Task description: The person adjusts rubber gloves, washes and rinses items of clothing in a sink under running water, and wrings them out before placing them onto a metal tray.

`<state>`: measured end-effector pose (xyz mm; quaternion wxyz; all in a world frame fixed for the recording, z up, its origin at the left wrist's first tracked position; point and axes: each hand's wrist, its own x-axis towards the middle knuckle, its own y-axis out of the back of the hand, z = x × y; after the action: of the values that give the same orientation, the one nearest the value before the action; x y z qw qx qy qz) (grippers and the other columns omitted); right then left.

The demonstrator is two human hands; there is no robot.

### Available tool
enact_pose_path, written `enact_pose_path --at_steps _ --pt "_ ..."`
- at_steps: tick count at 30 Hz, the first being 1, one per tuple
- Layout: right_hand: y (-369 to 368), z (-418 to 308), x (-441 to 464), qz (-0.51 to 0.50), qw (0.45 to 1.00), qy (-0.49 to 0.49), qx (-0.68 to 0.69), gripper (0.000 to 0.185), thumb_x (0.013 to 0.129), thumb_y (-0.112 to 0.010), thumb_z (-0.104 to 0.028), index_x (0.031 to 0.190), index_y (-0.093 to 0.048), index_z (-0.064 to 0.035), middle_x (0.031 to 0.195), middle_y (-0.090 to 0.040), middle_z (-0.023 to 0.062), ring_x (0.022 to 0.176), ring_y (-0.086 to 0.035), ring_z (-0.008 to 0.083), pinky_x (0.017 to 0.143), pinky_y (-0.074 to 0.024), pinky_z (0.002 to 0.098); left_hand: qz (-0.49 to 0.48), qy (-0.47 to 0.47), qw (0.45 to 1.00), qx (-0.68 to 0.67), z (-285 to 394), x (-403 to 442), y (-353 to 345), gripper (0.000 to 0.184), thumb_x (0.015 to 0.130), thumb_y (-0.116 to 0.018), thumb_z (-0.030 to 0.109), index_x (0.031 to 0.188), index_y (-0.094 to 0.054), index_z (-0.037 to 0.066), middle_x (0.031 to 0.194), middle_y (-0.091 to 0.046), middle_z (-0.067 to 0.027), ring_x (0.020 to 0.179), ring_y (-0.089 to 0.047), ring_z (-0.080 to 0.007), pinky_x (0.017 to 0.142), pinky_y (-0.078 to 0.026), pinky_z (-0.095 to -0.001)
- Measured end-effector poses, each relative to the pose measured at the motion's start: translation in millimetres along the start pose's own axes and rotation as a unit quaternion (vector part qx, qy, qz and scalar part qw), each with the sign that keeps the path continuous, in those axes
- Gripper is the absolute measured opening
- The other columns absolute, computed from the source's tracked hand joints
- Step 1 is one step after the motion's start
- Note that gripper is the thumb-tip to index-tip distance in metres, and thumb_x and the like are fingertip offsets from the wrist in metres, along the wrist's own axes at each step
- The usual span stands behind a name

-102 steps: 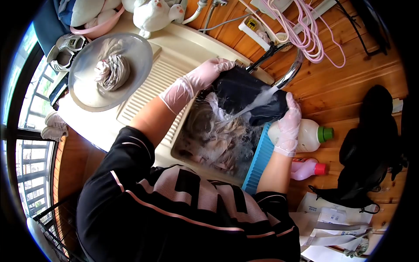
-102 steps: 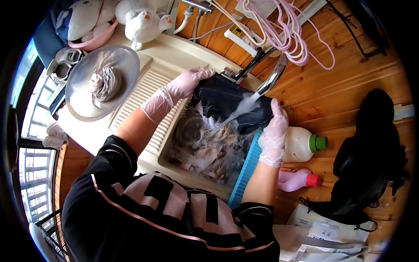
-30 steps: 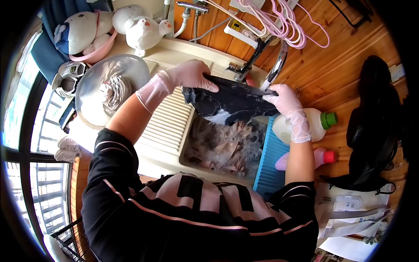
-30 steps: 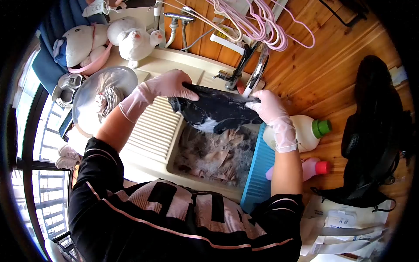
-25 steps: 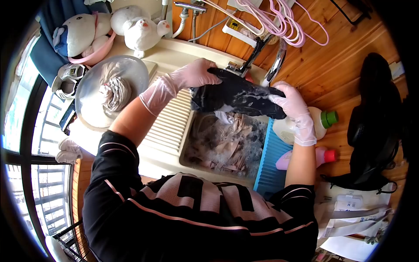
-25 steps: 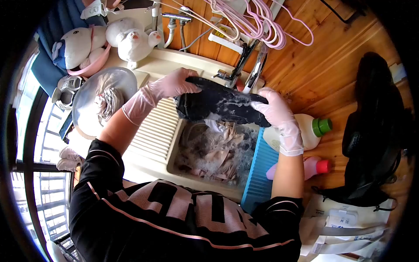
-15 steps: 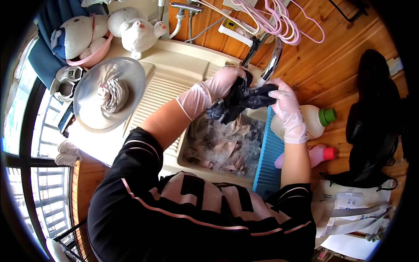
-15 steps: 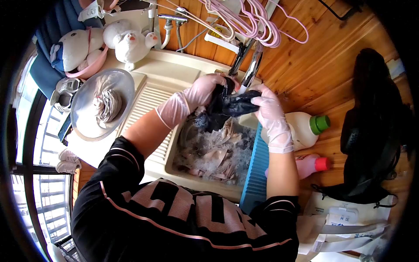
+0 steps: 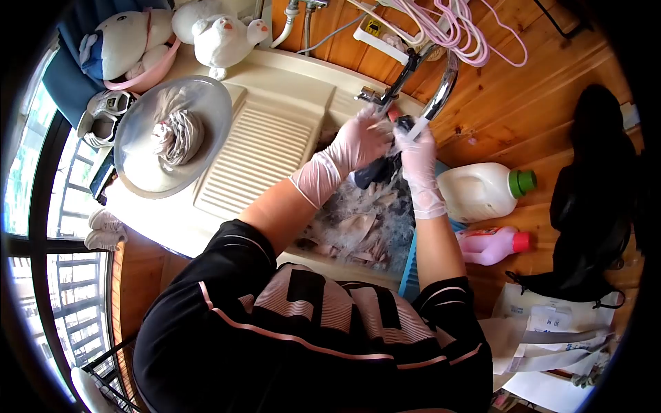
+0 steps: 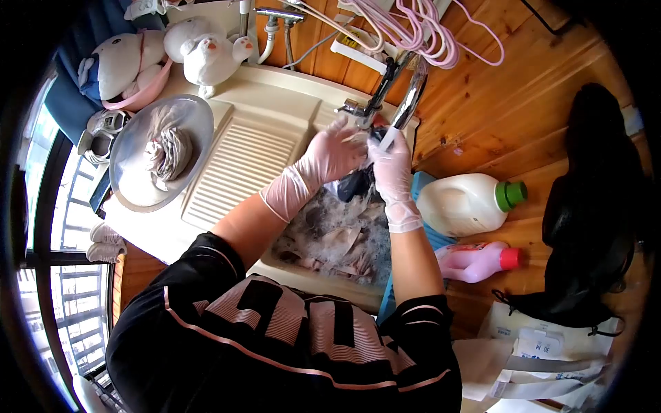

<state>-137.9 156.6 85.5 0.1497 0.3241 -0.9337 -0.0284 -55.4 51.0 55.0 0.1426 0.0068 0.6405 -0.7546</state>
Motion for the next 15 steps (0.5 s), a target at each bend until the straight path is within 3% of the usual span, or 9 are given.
enact_pose_path --at_steps 2,3,6,8,10,11,12,14,15 --pt "1.2 -5.8 2.7 0.012 0.996 -0.042 0.077 0.021 0.08 -0.065 -0.003 0.1 -0.057 -0.0032 0.085 -0.059 -0.0015 0.073 -0.052 0.0073 0.064 -0.043 0.0211 0.147 -0.003 0.955 0.257 -7.9 1.7 36.0 0.068 0.091 -0.039 0.054 0.143 -0.022 0.013 0.149 -0.016 -0.015 0.132 -0.029 -0.032 0.107 -0.022 -0.0515" --pt "1.1 -13.0 0.9 0.004 0.995 -0.031 0.094 0.022 0.081 -0.064 -0.004 0.102 -0.057 -0.0029 0.086 -0.058 -0.0011 0.072 -0.052 0.0077 0.065 -0.0436 0.0204 0.186 0.033 0.96 0.206 -14.6 -7.6 39.1 0.064 0.09 -0.038 0.055 0.14 -0.029 0.016 0.147 -0.024 -0.0139 0.131 -0.031 -0.0308 0.105 -0.02 -0.0562" --pt "-13.8 -36.6 -20.8 0.054 0.994 -0.008 0.095 0.024 0.082 -0.061 0.0 0.105 -0.057 -0.0029 0.087 -0.056 -0.002 0.077 -0.052 0.0087 0.071 -0.0431 0.0215 0.115 0.126 0.985 0.038 -28.6 -21.0 43.4 0.053 0.089 -0.037 0.059 0.126 -0.05 0.023 0.131 -0.05 -0.0101 0.119 -0.045 -0.0296 0.095 -0.021 -0.0693" --pt "-20.8 -30.7 -39.1 0.013 0.998 -0.008 0.061 0.027 0.082 -0.055 0.001 0.108 -0.055 -0.0043 0.104 -0.056 0.0062 0.094 -0.053 0.0136 0.084 -0.0436 0.0277 -0.021 0.142 0.975 -0.168 -37.3 -6.2 52.5 0.052 0.089 -0.041 0.055 0.115 -0.056 0.012 0.109 -0.061 -0.0102 0.092 -0.059 -0.0289 0.09 -0.042 -0.051" --pt "-22.3 -0.9 -50.2 -0.03 0.967 0.176 -0.182 0.028 0.08 -0.054 0.0 0.107 -0.056 -0.0065 0.105 -0.054 0.0112 0.096 -0.052 0.0213 0.087 -0.0425 0.0344 -0.135 0.138 0.956 -0.219 -39.2 21.3 82.2 0.048 0.092 -0.041 0.049 0.106 -0.058 0.006 0.096 -0.063 -0.0139 0.094 -0.057 -0.0282 0.09 -0.044 -0.0444" --pt "-24.3 3.8 -55.1 -0.047 0.956 0.186 -0.223 0.025 0.08 -0.054 -0.002 0.105 -0.057 -0.0049 0.104 -0.054 0.0132 0.096 -0.052 0.0251 0.087 -0.042 0.0355 -0.103 0.054 0.988 -0.101 -43.2 22.9 76.0 0.04 0.094 -0.042 0.039 0.1 -0.056 0.002 0.09 -0.062 -0.0156 0.085 -0.059 -0.0266 0.084 -0.048 -0.0356" --pt "-27.2 6.0 -58.7 -0.064 0.943 0.194 -0.262 0.023 0.079 -0.055 -0.004 0.102 -0.057 -0.0033 0.103 -0.053 0.0152 0.096 -0.052 0.0288 0.087 -0.0414 0.0366 -0.131 0.097 0.976 -0.141 -44.4 44.9 93.2 0.033 0.095 -0.04 0.033 0.097 -0.055 0.003 0.091 -0.062 -0.014 0.08 -0.059 -0.0261 0.081 -0.049 -0.0377" --pt "-35.5 -2.3 -59.9 -0.035 0.931 0.168 -0.323 0.018 0.078 -0.063 -0.011 0.095 -0.06 -0.0068 0.095 -0.054 0.0127 0.091 -0.052 0.0311 0.081 -0.0428 0.0396 -0.144 0.046 0.977 -0.154 -53.7 58.3 107.2 0.031 0.095 -0.04 0.032 0.095 -0.054 0.004 0.091 -0.062 -0.0131 0.082 -0.058 -0.0241 0.079 -0.048 -0.0372" --pt "-36.3 -4.8 -57.3 -0.04 0.927 0.16 -0.338 0.019 0.079 -0.064 -0.015 0.093 -0.059 -0.0046 0.094 -0.056 0.0139 0.09 -0.053 0.0315 0.081 -0.0431 0.0394 -0.135 -0.028 0.988 -0.061 -58.4 66.2 117.7 0.031 0.095 -0.04 0.032 0.096 -0.054 0.005 0.091 -0.062 -0.013 0.082 -0.058 -0.0243 0.079 -0.048 -0.0371"
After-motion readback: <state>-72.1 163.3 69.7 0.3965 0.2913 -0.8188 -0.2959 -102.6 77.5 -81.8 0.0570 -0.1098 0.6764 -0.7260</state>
